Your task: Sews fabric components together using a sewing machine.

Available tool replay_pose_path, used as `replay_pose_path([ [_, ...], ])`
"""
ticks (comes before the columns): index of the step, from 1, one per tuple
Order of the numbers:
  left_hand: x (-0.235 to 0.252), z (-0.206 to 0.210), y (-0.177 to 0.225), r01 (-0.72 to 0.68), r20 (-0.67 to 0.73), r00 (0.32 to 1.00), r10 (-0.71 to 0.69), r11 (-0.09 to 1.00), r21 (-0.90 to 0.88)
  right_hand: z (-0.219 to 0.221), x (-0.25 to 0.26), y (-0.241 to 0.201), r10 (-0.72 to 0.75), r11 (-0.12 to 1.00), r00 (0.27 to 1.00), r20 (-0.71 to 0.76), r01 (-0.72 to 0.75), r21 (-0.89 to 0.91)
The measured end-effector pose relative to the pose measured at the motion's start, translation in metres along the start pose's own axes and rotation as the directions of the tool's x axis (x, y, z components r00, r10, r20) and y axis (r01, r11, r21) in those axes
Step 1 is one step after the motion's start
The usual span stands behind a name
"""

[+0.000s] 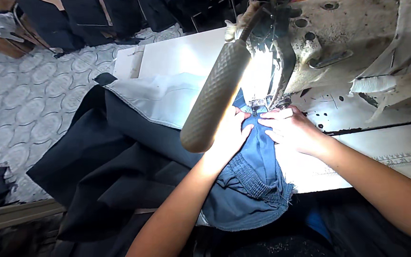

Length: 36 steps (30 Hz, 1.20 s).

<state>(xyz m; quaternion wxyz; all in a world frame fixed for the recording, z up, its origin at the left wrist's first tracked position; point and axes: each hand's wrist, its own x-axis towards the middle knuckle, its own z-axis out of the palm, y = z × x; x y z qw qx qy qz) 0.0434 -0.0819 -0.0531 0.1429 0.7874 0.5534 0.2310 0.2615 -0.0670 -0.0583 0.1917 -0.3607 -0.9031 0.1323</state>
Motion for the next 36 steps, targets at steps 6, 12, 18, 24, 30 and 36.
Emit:
replay_pose_path([
  [6, -0.001, -0.001, 0.003, 0.035, 0.022, 0.999, -0.035, 0.999, 0.024, 0.004, 0.001, 0.004, -0.010, 1.000, 1.000, -0.023, 0.010, 0.026],
  [12, 0.003, -0.004, -0.001, 0.015, 0.069, 0.997, -0.015, 1.000, 0.001, 0.004, 0.003, 0.003, -0.015, 0.999, 1.000, -0.020, 0.015, 0.034],
  [18, -0.020, -0.036, 0.043, 0.135, -0.033, 0.974, -0.224, 0.692, -0.709, 0.005, 0.000, -0.001, 0.040, 0.997, 0.999, 0.013, -0.041, 0.062],
  [24, -0.009, -0.016, 0.093, 0.012, -0.245, 0.850, -0.466, 0.482, -0.876, 0.004, -0.002, -0.002, -0.002, 0.999, 1.000, -0.008, 0.002, 0.043],
  [30, -0.007, -0.008, 0.086, -0.071, -0.352, 0.839, -0.415, 0.557, -0.827, 0.001, -0.001, -0.003, 0.029, 0.999, 0.998, 0.054, -0.030, 0.034],
  [36, -0.010, -0.009, 0.087, -0.033, -0.297, 0.829, -0.473, 0.489, -0.871, -0.002, 0.001, -0.003, 0.061, 0.996, 0.992, 0.111, -0.067, 0.051],
])
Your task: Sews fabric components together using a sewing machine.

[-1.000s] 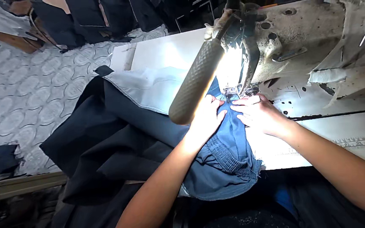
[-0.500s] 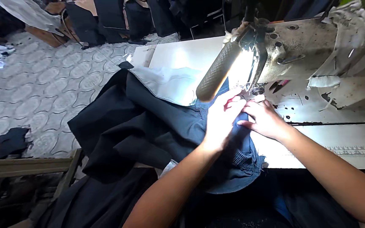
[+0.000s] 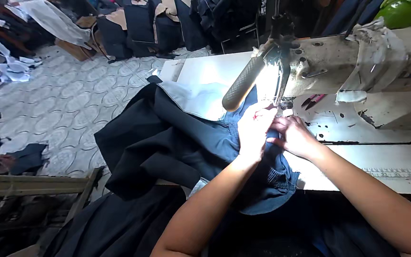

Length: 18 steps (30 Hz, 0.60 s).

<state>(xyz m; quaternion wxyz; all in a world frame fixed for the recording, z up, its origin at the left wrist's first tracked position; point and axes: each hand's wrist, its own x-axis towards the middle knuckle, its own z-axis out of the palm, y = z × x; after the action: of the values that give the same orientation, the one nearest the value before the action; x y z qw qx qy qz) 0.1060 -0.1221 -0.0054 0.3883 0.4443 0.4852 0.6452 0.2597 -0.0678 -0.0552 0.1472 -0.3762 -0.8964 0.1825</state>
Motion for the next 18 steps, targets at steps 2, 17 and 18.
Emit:
replay_pose_path([
  [2, 0.003, 0.004, -0.001, -0.020, -0.001, 1.000, 0.020, 0.999, 0.040, 0.001, -0.001, 0.000, -0.005, 1.000, 1.000, -0.007, 0.005, 0.006],
  [17, 0.024, -0.041, 0.012, -0.392, 0.433, 0.879, 0.200, 0.820, 0.416, 0.009, -0.004, 0.004, -0.145, 0.989, 0.976, -0.164, 0.143, -0.026],
  [18, 0.026, -0.046, 0.010, -0.393, 0.444, 0.878, 0.177, 0.795, 0.461, 0.008, -0.003, 0.003, -0.122, 0.992, 0.984, -0.130, 0.121, -0.016],
])
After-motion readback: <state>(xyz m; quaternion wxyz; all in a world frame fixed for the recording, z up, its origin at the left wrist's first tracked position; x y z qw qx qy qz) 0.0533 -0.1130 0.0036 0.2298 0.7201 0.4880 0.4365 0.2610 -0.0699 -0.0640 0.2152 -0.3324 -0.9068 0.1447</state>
